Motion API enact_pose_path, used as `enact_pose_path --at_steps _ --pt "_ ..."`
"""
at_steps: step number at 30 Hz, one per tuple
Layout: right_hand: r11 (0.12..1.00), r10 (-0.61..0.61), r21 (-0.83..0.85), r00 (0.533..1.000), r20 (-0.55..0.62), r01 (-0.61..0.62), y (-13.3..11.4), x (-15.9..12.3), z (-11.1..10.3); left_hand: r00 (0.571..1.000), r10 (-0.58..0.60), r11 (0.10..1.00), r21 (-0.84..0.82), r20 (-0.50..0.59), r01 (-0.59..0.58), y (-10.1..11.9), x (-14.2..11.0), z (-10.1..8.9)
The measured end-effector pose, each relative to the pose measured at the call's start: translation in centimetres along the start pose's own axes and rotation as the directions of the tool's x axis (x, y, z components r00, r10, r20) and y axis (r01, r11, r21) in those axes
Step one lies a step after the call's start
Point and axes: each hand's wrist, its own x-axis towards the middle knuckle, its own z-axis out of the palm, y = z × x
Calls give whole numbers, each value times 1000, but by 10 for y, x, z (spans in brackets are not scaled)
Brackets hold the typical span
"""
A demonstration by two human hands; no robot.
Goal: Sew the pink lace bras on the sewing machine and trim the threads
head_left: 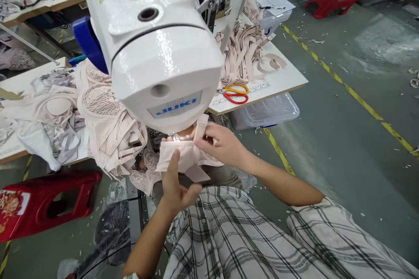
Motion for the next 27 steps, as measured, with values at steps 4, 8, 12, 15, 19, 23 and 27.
enact_pose_path --at_steps 4,8,12,15,19,23,27 --pt "1000 -10 27 983 -182 16 27 28 16 971 237 921 310 29 -234 1 30 -7" --pt "902 141 419 988 -56 -105 43 39 23 969 213 891 383 127 -246 3 38 -10" --pt "927 112 367 990 -88 -73 45 49 18 961 231 826 492 149 -275 11 38 -10" --pt "979 8 205 993 -115 16 44 61 12 961 239 787 551 141 -277 16 40 -11" --pt "981 -172 60 973 -151 183 44 76 10 957 272 753 598 99 -276 21 43 -12" --pt "971 -237 -9 957 -167 239 48 85 13 956 285 724 637 75 -266 25 46 -14" --pt "972 -233 -31 959 -161 231 50 88 14 956 283 721 640 79 -266 28 47 -16"
